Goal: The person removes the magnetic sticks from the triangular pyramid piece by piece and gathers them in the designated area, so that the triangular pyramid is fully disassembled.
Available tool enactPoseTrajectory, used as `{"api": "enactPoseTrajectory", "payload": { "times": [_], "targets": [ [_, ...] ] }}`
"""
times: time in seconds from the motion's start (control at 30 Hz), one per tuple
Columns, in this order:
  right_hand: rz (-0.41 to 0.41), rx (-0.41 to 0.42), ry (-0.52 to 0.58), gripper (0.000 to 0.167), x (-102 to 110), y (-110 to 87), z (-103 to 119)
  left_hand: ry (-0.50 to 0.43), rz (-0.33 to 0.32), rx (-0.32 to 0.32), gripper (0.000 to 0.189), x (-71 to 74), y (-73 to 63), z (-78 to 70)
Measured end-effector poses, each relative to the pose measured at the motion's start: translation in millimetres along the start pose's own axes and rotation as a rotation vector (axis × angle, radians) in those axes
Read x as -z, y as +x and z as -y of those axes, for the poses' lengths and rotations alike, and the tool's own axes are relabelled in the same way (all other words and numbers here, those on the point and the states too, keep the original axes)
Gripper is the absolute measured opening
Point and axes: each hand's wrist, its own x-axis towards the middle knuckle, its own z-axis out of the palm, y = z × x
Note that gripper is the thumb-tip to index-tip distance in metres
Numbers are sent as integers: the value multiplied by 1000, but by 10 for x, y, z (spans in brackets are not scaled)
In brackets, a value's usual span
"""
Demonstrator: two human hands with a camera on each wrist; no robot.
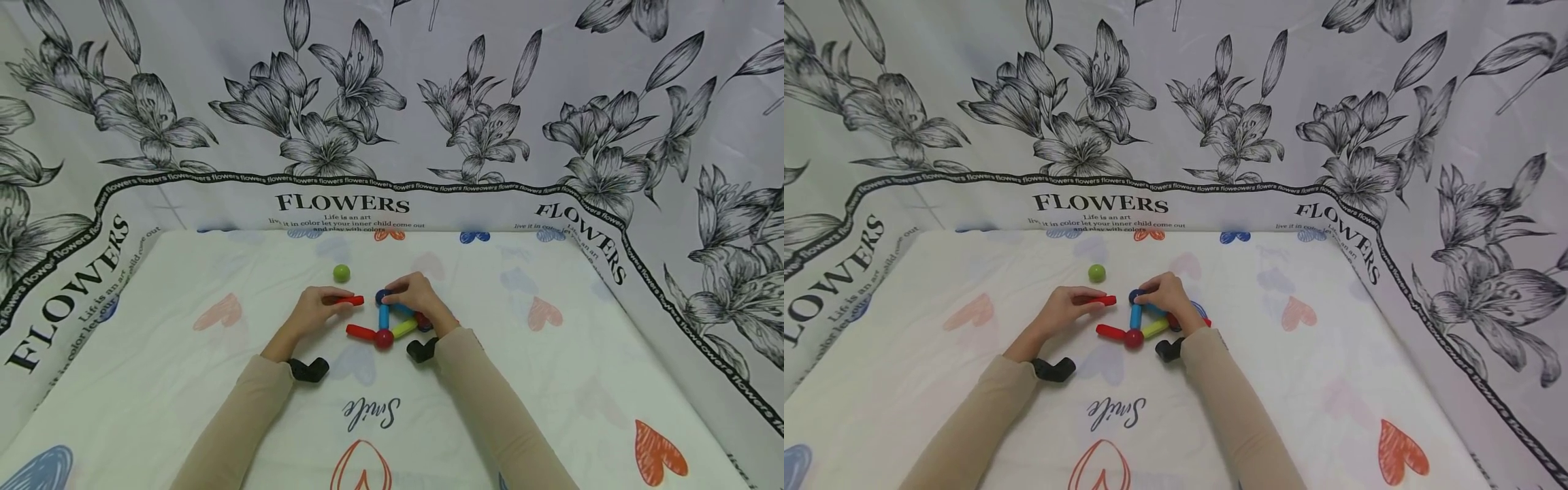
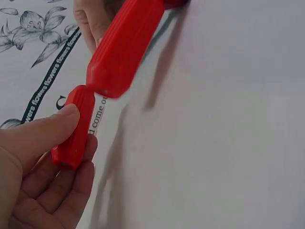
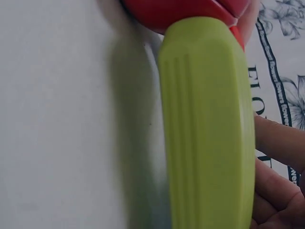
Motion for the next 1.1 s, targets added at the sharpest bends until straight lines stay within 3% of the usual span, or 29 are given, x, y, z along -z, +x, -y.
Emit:
{"api": "enactPoseTrajectory", "payload": {
  "times": [0.3, 0.67, 1.1],
  "targets": [
    [0, -17, 29, 33, -23, -14, -45, 44, 12, 1, 30, 162, -64, 153],
    [25, -30, 49, 34, 4, -12, -65, 68, -28, -5, 32, 385, -127, 262],
    [29, -7, 42, 33, -1, 13, -62, 109, -49, 37, 34, 708, -229, 410]
  ]
}}
